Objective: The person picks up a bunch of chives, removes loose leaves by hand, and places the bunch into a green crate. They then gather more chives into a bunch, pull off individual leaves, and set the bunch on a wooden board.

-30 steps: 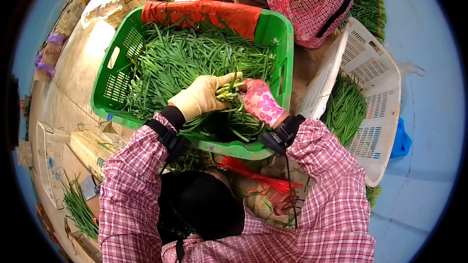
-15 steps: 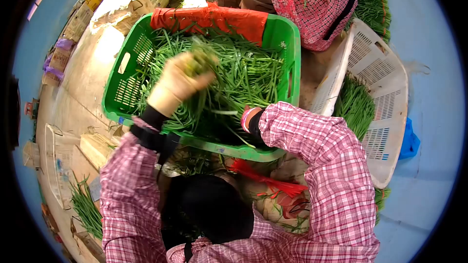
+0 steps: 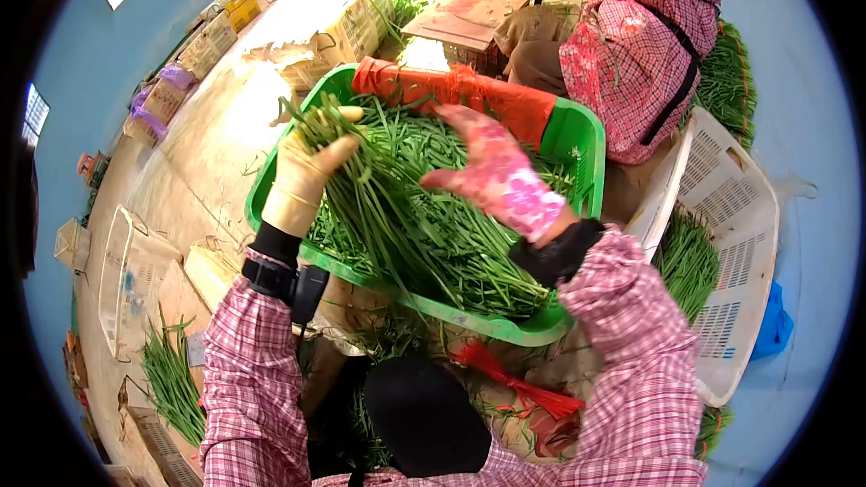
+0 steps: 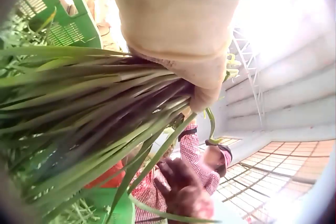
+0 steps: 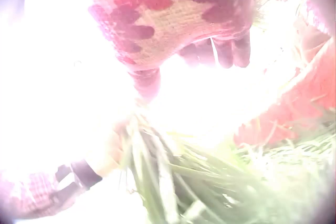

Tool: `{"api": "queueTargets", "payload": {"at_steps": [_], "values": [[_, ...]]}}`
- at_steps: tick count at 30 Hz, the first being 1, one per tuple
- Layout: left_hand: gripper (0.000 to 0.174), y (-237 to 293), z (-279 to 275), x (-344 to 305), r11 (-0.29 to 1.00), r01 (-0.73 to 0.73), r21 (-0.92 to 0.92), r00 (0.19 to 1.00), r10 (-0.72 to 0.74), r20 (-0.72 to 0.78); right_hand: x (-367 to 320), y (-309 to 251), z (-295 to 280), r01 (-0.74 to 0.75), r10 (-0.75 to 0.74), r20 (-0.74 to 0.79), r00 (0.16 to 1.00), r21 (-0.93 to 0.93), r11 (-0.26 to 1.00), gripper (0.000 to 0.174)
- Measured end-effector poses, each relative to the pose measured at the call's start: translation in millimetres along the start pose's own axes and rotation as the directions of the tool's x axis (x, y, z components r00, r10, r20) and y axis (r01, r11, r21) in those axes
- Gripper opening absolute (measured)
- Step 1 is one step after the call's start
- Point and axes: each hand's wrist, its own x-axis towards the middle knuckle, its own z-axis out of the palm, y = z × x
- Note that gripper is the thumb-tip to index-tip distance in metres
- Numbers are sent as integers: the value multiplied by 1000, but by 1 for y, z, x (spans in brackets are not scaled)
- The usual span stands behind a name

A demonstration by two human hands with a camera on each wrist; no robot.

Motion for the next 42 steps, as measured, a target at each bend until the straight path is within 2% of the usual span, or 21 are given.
{"api": "queueTargets", "payload": {"at_steps": [4,5,8,12,13,15,16,18,20,22,26,27,28,29,32,33,34,37,39,41,42], "values": [[74,-17,14,1,997,42,-65,981,-29,194,28,-15,60,130,-130,-56,990,1,992,111],[96,-3,20,-3,992,116,-53,962,-99,256,32,-16,75,161,-162,-16,987,256,953,104],[100,-19,13,-5,986,111,121,950,-141,278,44,-16,120,125,-233,29,972,776,619,80],[107,13,9,-8,869,199,453,849,-384,364,31,-18,149,113,-23,-112,993,944,311,46],[106,10,6,-9,849,187,495,843,-397,364,23,-23,149,155,18,-172,985,926,343,39],[103,12,9,-8,852,127,507,863,-347,367,17,-39,129,218,-65,-355,933,409,886,27],[101,12,9,-12,875,80,477,885,-283,370,19,-36,124,237,-107,-361,926,337,911,29],[89,26,12,-21,876,5,482,932,-179,314,37,-25,112,269,-187,-338,923,218,938,34],[84,17,9,-19,733,-39,679,964,-152,220,57,-17,111,226,111,-356,928,774,592,24],[80,10,0,-19,923,28,384,967,-122,223,53,-14,60,-72,317,-94,944,877,475,31],[50,9,0,-21,830,-227,509,959,281,-29,65,11,20,115,403,-352,845,855,506,19],[32,44,17,-38,909,-251,332,959,280,-43,68,20,15,95,361,-344,867,824,558,15],[21,49,27,-46,947,-281,158,958,265,110,72,30,10,79,318,-335,887,789,609,15],[17,57,38,-52,856,-426,295,865,289,411,77,39,5,70,275,-325,905,750,658,18],[34,10,92,-65,926,-182,330,718,-104,689,67,27,-8,104,151,-253,956,770,630,24],[55,13,97,-68,848,-80,524,742,-300,599,58,14,-18,122,110,-228,967,801,587,28],[77,-44,98,-66,849,-272,454,809,-54,586,46,-6,-32,91,115,-185,976,825,557,28],[79,-114,90,-37,557,-37,830,731,-551,402,22,-13,-57,87,136,-162,977,893,442,35],[83,-97,73,-39,420,79,904,610,-738,289,14,-5,-71,151,99,-199,975,920,361,39],[76,-94,60,-51,325,-140,935,544,-764,346,6,6,-82,72,94,-83,992,991,117,39],[74,-87,58,-54,302,-205,931,574,-733,364,-1,6,-86,84,160,-102,982,990,115,35]]}}
